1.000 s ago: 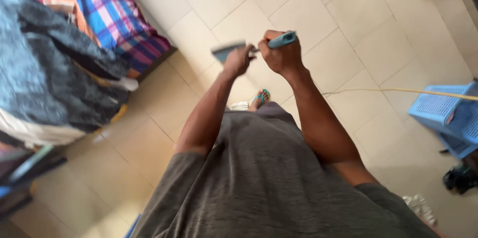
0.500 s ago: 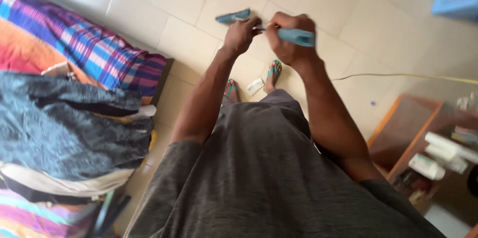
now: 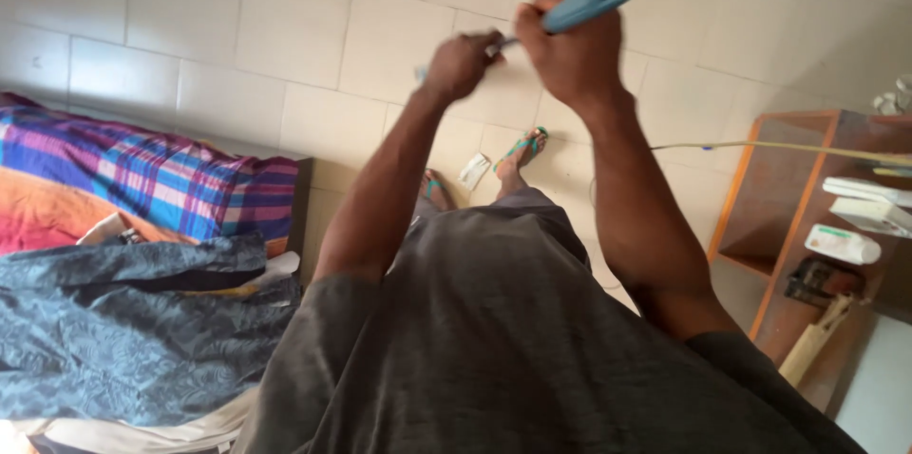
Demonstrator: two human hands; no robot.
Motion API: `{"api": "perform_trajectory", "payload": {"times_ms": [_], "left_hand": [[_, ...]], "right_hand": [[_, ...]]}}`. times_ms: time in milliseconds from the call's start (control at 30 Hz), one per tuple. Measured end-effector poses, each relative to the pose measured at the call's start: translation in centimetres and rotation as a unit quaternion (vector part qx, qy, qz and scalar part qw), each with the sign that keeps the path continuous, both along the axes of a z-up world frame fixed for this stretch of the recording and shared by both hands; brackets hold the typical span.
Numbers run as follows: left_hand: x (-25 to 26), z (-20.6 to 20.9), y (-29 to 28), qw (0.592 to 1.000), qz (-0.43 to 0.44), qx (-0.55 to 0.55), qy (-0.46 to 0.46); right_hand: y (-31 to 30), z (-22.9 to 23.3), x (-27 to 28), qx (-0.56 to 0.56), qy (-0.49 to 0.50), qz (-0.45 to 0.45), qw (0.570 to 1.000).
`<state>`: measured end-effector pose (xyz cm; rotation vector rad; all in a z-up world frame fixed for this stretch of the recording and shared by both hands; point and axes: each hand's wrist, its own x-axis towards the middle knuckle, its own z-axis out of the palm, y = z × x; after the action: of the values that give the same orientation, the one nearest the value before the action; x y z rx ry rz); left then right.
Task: The user performs various tidying tasks including sweeping with a squeegee, adjusting a monitor, and coiling a cable.
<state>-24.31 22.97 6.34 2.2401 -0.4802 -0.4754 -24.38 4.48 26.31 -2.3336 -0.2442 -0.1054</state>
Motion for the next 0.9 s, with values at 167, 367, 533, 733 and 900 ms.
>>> {"api": "perform_trajectory", "payload": {"times_ms": [167, 367, 533, 733, 900], "left_hand": [[2.2, -7.1, -3.5, 0.998, 0.058, -0.003, 0.014], [2.3, -3.6, -10.7, 0.988, -0.037, 0.118, 0.096], [6.2, 2.2, -18.2, 0.985, -0.122, 0.109, 0.046], [9.8, -4.9, -24.2, 0.998, -0.054, -0.012, -0.043], [6.1, -15.0, -26.7, 0.992, -0.094, 0.06, 0.062]], "right_hand": [[-1.1, -6.4, 1.5, -0.016, -0.012, 0.003, 1.0], [-8.7, -5.2, 4.5, 0.013, 0.091, -0.012, 0.996], [-16.8, -1.2, 7.6, 0.012, 0.091, -0.066, 0.994], [-21.6, -4.6, 8.3, -0.039, -0.056, -0.089, 0.994], [-24.0, -10.4, 8.4, -0.101, 0.034, -0.058, 0.993]]}}
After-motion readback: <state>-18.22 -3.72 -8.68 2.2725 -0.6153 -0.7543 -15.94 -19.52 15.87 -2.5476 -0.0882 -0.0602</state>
